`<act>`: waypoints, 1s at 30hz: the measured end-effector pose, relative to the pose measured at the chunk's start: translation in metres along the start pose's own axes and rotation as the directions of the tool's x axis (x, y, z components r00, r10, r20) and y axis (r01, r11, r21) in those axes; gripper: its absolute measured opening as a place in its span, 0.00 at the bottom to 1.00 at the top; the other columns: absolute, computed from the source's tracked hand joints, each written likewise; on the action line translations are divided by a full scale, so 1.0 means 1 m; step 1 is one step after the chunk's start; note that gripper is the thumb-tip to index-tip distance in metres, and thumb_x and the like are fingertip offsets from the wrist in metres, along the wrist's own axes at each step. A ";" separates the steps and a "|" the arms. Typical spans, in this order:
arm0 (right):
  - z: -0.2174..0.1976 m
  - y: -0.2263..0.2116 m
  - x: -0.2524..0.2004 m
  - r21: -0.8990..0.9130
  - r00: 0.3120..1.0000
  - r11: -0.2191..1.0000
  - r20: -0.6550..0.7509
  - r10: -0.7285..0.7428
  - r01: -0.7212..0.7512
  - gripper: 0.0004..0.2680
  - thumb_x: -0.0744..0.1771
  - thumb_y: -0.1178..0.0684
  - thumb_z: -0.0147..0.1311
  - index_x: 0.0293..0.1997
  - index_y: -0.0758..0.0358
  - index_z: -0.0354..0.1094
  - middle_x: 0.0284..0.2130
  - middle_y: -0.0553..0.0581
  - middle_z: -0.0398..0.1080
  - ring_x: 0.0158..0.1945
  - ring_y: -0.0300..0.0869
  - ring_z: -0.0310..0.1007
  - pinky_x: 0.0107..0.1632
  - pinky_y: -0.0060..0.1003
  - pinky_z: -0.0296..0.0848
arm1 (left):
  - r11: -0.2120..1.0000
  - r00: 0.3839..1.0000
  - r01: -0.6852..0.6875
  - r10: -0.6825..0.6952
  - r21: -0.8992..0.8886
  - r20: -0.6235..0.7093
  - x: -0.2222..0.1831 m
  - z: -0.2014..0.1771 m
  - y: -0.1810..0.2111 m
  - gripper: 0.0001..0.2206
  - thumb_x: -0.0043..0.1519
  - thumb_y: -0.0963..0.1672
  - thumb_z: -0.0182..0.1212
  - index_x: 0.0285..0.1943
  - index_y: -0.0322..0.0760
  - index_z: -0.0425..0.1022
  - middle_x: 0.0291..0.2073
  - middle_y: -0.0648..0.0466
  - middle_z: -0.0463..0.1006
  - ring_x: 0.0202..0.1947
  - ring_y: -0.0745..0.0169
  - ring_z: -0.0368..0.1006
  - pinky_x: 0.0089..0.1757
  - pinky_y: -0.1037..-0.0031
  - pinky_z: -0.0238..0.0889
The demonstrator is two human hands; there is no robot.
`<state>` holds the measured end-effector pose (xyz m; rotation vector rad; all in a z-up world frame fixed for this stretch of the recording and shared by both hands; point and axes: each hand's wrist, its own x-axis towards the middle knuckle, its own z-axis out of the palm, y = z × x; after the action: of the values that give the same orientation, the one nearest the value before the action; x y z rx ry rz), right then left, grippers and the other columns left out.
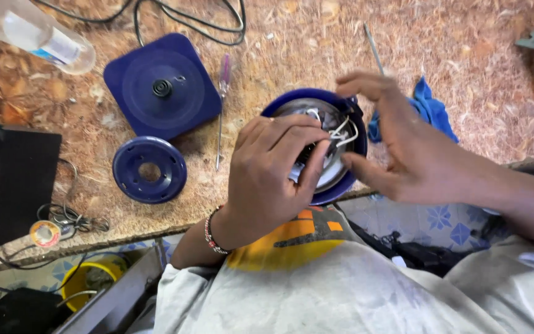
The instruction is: The person uses pliers to adjust and secure wires inside the base of a blue electric kettle. They repeatedly grip, twist, and reposition the internal wiring and heating element connections while holding the kettle steady with the other hand.
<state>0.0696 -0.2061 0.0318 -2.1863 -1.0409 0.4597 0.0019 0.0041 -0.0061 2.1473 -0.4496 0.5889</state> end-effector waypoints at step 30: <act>0.022 0.000 -0.003 -0.589 1.000 0.808 -0.020 -0.023 0.006 0.14 0.73 0.50 0.54 0.26 0.52 0.63 0.12 0.49 0.63 0.17 0.44 0.66 0.19 0.44 0.60 | 1.000 1.000 0.006 -0.007 0.024 0.026 -0.001 -0.002 0.001 0.10 0.70 0.41 0.50 0.47 0.36 0.79 0.46 0.50 0.80 0.44 0.51 0.78 0.50 0.62 0.64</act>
<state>0.0553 -0.1993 0.0166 -2.7114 -1.3149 0.0918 0.0003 0.0049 -0.0045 2.1810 -0.4516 0.5656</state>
